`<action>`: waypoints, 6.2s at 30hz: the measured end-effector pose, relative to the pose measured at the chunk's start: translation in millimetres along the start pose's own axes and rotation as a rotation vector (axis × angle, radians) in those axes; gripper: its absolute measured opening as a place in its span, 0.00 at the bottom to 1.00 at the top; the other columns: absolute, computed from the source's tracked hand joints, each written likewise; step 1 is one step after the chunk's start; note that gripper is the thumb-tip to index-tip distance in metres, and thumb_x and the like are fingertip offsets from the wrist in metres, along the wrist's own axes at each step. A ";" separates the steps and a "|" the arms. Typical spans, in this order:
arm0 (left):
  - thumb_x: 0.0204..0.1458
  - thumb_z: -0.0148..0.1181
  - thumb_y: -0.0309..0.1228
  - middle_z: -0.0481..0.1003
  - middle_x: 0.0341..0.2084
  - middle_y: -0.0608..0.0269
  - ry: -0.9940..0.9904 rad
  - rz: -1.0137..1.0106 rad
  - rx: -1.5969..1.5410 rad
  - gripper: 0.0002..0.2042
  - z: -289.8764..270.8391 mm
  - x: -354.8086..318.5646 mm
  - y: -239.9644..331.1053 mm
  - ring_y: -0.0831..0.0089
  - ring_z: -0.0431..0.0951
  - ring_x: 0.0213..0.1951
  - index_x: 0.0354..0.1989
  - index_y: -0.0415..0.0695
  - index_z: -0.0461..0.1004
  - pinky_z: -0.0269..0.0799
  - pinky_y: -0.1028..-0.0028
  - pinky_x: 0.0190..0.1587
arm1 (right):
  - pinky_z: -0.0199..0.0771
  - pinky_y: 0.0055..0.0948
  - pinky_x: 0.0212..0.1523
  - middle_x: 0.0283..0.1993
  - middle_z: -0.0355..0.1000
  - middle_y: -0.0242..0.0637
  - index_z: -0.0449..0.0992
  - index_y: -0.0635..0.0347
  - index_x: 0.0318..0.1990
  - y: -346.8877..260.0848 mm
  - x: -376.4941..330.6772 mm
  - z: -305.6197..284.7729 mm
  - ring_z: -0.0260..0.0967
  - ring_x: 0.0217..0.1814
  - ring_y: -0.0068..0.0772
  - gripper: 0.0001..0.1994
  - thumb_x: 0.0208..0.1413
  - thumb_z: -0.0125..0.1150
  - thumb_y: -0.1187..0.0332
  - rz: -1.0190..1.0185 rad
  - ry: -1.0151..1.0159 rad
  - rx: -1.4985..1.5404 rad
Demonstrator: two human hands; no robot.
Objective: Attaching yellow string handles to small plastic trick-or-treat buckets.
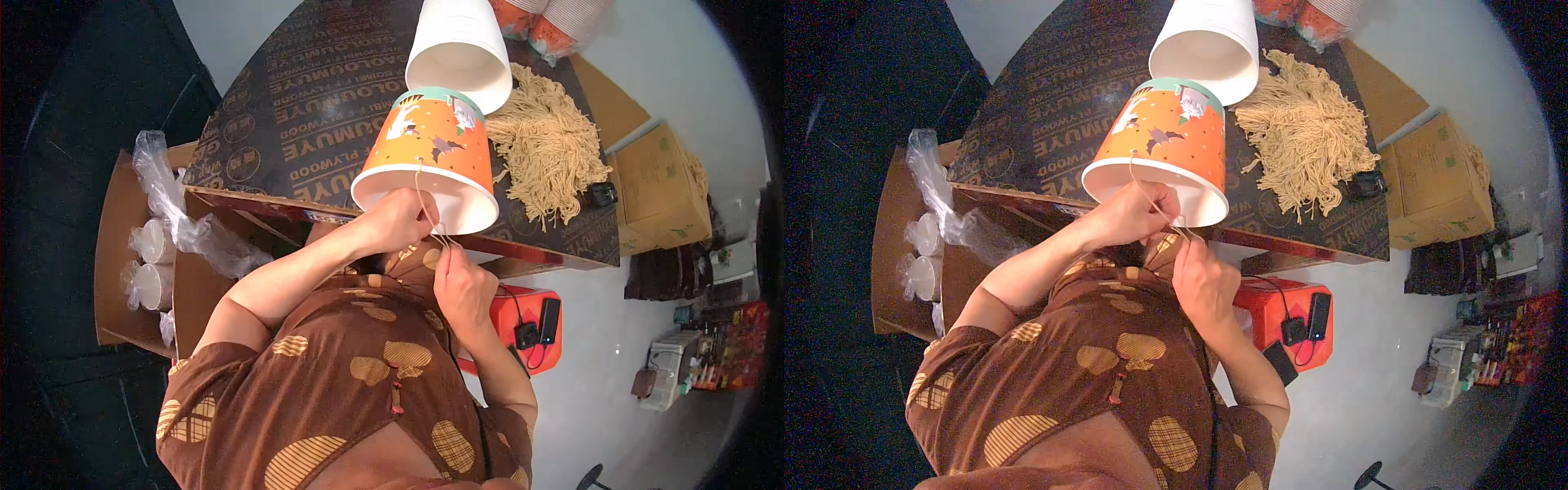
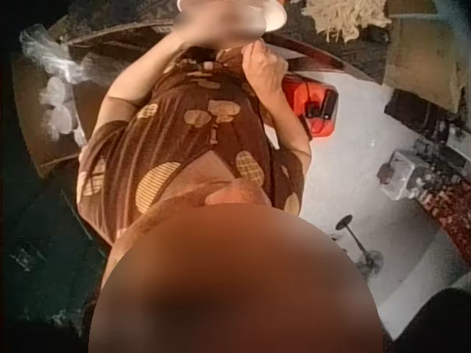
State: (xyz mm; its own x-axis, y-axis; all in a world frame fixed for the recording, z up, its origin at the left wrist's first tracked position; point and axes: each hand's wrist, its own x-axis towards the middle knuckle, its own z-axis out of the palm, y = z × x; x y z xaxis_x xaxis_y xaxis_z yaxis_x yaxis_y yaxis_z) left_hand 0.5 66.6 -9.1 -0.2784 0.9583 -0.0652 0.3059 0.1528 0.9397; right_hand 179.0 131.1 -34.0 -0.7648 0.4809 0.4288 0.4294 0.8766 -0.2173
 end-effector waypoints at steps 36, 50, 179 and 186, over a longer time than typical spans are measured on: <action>0.46 0.57 0.22 0.76 0.22 0.45 0.035 0.194 0.246 0.02 4.6 -7.7 3.5 0.49 0.79 0.31 0.27 0.35 0.73 0.73 0.59 0.32 | 0.68 0.41 0.19 0.19 0.70 0.49 0.74 0.61 0.35 -6.7 17.5 11.8 0.73 0.21 0.50 0.02 0.54 0.61 0.75 0.050 0.188 0.459; 0.52 0.59 0.22 0.74 0.19 0.62 0.450 0.113 0.034 0.04 10.8 -15.2 -13.8 0.79 0.72 0.23 0.27 0.35 0.73 0.69 0.72 0.25 | 0.74 0.42 0.27 0.35 0.76 0.53 0.70 0.65 0.53 -15.4 40.3 5.9 0.76 0.30 0.54 0.15 0.59 0.54 0.76 -0.043 0.142 0.565; 0.48 0.56 0.19 0.71 0.30 0.44 0.425 0.212 0.383 0.04 2.6 -4.4 -5.5 0.46 0.75 0.32 0.27 0.33 0.68 0.70 0.59 0.34 | 0.69 0.39 0.22 0.22 0.72 0.47 0.72 0.63 0.36 -13.6 23.5 23.3 0.73 0.22 0.50 0.03 0.55 0.58 0.77 0.058 0.062 0.530; 0.48 0.53 0.18 0.70 0.28 0.37 0.512 0.180 0.486 0.03 9.8 2.0 -2.8 0.37 0.74 0.32 0.29 0.31 0.65 0.70 0.50 0.33 | 0.68 0.42 0.21 0.20 0.70 0.46 0.70 0.62 0.34 -8.7 24.7 22.6 0.72 0.21 0.51 0.02 0.56 0.54 0.78 -0.031 0.032 0.533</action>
State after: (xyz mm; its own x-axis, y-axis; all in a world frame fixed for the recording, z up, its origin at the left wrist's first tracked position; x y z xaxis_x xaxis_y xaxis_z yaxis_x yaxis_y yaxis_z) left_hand 8.0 70.4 -15.1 -0.5401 0.7638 0.3533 0.7239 0.2075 0.6580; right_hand 145.5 135.7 -41.4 -0.7544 0.4615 0.4669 0.0971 0.7818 -0.6159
